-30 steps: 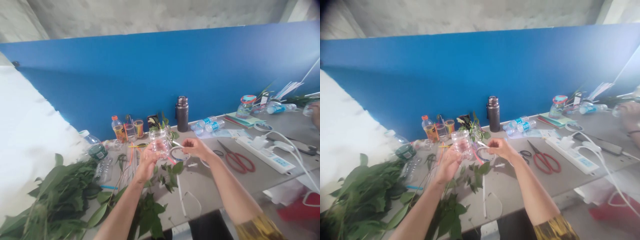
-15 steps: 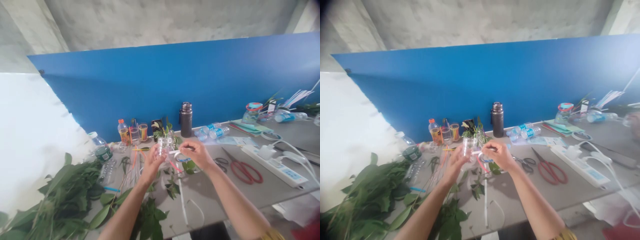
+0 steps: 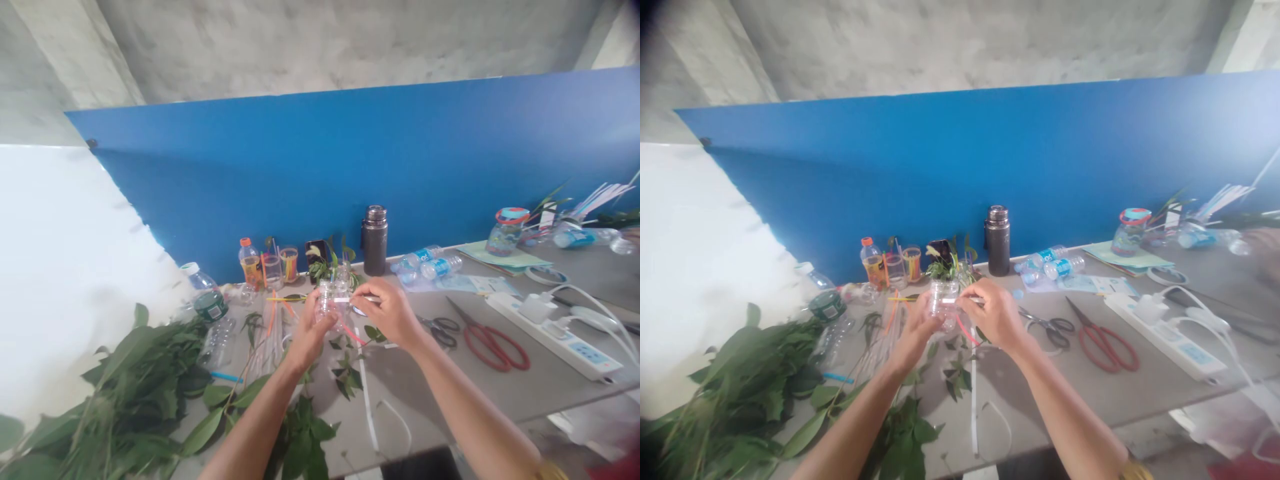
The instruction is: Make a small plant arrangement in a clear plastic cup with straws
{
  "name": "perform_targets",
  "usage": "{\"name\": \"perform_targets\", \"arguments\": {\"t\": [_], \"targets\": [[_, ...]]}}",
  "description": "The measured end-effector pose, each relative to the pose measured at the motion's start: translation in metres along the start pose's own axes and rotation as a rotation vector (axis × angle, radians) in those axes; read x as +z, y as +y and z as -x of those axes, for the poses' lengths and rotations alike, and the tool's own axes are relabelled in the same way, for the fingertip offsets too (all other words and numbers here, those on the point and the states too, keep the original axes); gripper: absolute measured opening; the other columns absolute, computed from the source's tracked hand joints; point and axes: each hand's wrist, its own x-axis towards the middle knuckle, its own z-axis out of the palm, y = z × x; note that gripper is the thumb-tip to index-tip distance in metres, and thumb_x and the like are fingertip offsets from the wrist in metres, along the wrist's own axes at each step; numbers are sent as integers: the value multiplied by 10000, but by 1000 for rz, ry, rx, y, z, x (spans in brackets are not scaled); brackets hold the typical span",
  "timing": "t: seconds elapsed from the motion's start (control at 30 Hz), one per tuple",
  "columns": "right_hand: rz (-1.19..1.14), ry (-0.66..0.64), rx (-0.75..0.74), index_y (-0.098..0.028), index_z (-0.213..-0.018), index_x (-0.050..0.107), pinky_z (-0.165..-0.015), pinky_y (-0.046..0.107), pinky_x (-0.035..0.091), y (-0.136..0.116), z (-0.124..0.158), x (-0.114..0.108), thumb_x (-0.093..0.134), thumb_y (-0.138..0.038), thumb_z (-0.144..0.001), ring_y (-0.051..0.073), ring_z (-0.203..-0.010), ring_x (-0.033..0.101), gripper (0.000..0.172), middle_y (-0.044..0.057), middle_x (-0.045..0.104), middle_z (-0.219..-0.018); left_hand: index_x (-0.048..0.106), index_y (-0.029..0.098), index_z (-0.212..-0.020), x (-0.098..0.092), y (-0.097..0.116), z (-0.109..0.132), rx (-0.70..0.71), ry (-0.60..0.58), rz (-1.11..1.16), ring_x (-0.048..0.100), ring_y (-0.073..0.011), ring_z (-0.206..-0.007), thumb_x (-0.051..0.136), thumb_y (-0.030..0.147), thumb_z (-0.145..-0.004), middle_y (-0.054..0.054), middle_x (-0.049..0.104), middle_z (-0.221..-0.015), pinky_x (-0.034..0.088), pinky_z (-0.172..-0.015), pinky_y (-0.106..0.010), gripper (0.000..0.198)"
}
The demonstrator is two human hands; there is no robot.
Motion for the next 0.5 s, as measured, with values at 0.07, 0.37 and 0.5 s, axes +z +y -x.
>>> {"name": "perform_targets", "arguments": {"t": [0.07,0.37,0.5], "targets": [[36,5,-11,-239,-840,727,-702,265,516,-1,0,2,653,-294,-888,183,-824,651,104,36,700,-876,586,231,-1254,1,-2,0,-19,-23,68,619,-262,-1045,712,328,-788,-71,669,-1154,492,-845,-348,493],[114,10,-32,-242,-843,718,-720,282,521,1,5,8,641,-304,-894,186,-798,660,112,38,704,-870,557,222,-1270,4,-6,0,-72,-63,237,657,-268,-1043,747,384,-802,-105,672,-1182,531,-795,-345,530],[113,9,-38,-246,-854,715,-725,277,517,0,6,10,635,-305,-896,187,-818,668,108,34,710,-878,553,209,-1265,6,-8,1,-89,12,259,677,-255,-969,746,454,-807,-100,681,-1119,549,-784,-368,554]]}}
